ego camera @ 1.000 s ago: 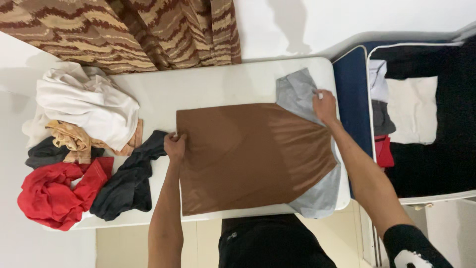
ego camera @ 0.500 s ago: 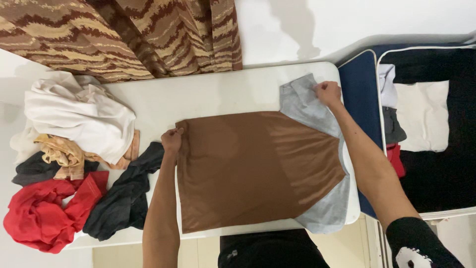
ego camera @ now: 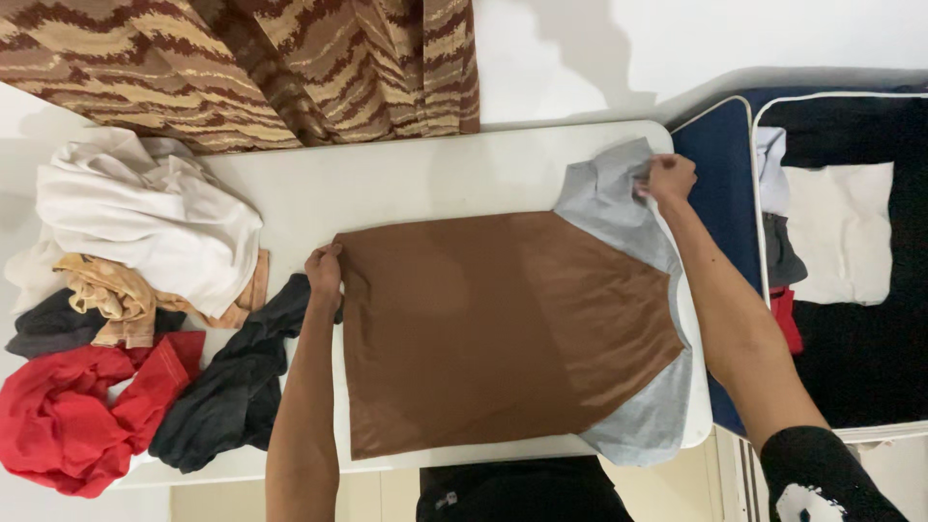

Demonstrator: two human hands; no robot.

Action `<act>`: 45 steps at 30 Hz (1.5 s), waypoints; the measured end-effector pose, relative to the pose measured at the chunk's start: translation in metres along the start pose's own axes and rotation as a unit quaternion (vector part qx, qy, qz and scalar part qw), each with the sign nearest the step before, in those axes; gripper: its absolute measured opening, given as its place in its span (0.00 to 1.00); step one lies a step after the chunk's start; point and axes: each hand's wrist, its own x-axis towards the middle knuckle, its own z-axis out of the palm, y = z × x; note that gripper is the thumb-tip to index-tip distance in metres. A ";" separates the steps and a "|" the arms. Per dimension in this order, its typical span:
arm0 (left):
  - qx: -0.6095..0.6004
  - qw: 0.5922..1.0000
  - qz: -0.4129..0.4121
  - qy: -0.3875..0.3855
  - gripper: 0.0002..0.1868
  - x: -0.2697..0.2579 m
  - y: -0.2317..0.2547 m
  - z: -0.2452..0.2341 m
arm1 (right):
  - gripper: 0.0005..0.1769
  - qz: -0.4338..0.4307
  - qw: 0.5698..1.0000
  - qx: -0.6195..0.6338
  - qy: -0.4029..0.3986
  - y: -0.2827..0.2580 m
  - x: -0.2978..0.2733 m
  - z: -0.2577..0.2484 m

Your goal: The person folds a shirt on a table and places it into a suitcase.

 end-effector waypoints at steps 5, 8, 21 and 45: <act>0.094 0.992 0.074 0.044 0.14 -0.008 0.009 0.008 | 0.18 -0.236 0.958 -0.123 0.104 0.009 -0.014 0.000; 0.329 0.895 0.255 0.164 0.14 -0.038 0.037 0.034 | 0.27 -0.288 0.937 -0.188 0.058 0.012 -0.036 0.011; 0.316 0.868 0.317 -0.214 0.27 -0.166 0.022 0.368 | 0.18 -0.119 0.990 0.074 -0.030 0.037 -0.021 0.014; -0.006 0.945 0.066 -0.320 0.10 -0.111 0.022 0.435 | 0.25 0.001 0.966 0.187 -0.177 -0.007 0.008 -0.014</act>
